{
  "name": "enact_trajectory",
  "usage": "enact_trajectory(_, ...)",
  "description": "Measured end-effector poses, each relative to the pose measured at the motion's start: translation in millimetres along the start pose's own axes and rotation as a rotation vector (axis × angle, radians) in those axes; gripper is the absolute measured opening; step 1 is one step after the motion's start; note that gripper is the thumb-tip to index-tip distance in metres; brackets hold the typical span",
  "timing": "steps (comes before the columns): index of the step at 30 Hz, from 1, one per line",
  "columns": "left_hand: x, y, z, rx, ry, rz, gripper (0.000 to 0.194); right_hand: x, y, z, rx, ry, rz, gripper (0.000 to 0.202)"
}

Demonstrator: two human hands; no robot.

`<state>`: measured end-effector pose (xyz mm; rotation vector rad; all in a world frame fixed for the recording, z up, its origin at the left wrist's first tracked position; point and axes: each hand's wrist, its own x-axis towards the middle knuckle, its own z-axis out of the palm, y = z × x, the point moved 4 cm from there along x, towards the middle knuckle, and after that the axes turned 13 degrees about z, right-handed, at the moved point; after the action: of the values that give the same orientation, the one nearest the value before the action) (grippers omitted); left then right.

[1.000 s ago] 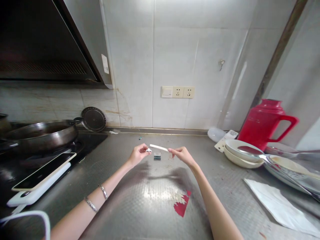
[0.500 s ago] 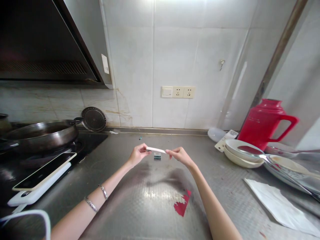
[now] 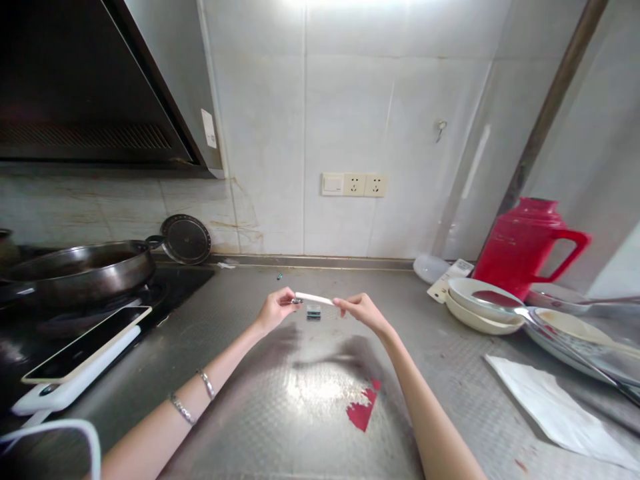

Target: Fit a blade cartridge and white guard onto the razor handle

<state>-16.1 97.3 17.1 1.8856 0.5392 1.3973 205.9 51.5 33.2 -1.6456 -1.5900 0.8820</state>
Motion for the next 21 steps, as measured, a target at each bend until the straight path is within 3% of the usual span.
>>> enact_trajectory(3, 0, 1, 0.1, -0.014, 0.002, -0.011, 0.025, 0, -1, 3, -0.006, -0.037, -0.037, 0.055)
enact_trajectory(8, 0, -1, -0.5, 0.004, 0.006, -0.009, 0.023, 2, 4, -1, 0.017, 0.027, 0.022, 0.055)
enact_trajectory(13, 0, 1, 0.1, -0.032, -0.003, -0.005, 0.023, 2, 5, 2, 0.053, -0.047, -0.016, 0.053)
enact_trajectory(18, 1, 3, -0.6, -0.035, 0.006, -0.012, 0.022, 3, 11, -1, 0.074, -0.007, 0.007, 0.052)
enact_trajectory(21, 1, 3, -1.1, -0.047, 0.017, -0.004, 0.023, 2, 11, 1, 0.082, -0.054, -0.022, 0.051)
